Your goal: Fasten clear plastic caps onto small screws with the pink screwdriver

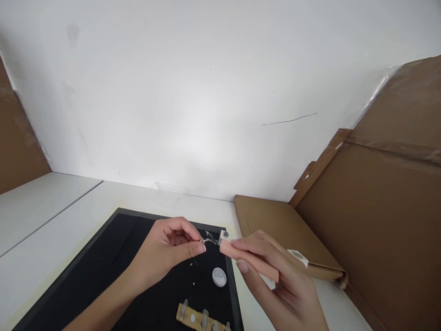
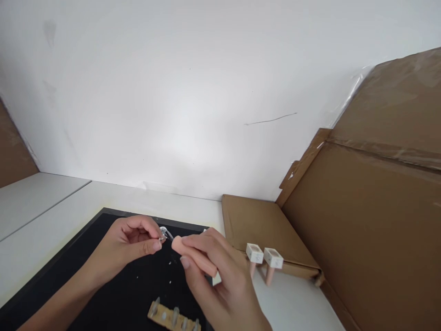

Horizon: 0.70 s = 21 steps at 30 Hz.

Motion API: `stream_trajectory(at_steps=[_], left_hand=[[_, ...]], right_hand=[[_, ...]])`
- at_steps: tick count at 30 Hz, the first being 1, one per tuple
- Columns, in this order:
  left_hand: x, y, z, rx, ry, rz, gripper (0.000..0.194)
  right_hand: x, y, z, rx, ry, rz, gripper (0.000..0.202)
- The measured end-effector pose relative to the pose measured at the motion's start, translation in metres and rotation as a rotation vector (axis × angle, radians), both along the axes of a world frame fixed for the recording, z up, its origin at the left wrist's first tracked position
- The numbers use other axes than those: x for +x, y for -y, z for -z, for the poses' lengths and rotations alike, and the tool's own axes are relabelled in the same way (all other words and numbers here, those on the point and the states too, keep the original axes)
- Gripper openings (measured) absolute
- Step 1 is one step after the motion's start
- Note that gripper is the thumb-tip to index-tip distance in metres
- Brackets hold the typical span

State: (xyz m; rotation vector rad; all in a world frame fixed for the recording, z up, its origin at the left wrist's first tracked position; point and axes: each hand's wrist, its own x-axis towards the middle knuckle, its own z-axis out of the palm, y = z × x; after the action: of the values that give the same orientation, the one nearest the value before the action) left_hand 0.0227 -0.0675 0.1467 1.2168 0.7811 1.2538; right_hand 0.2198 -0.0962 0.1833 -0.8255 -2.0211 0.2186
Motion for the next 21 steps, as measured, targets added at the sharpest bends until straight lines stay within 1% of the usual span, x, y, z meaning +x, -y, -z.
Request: stream_trajectory(at_steps=[3,7,10,14,17,21], left_hand=[[-0.004,-0.006,0.0,0.005,0.016,-0.042,0.015],[-0.009,-0.017,0.001,-0.038,0.029,-0.086,0.016],[-0.009,-0.025,0.006,-0.09,0.048,-0.056,0.017],[-0.006,-0.036,0.017,-0.156,0.047,0.012,0.016],[-0.004,-0.042,0.024,-0.175,0.032,0.027,0.016],[-0.003,-0.044,0.029,-0.189,0.014,0.049,0.017]], right_hand=[[-0.001,-0.003,0.0,-0.055,0.047,0.008,0.014],[0.0,-0.006,0.001,-0.103,0.074,0.041,0.014],[0.003,-0.006,0.003,-0.119,0.043,0.05,0.014],[0.006,-0.009,0.004,-0.183,-0.018,0.036,0.018],[0.008,-0.017,0.005,-0.246,-0.031,0.059,0.018],[0.01,-0.03,0.009,-0.254,-0.081,0.072,0.015]])
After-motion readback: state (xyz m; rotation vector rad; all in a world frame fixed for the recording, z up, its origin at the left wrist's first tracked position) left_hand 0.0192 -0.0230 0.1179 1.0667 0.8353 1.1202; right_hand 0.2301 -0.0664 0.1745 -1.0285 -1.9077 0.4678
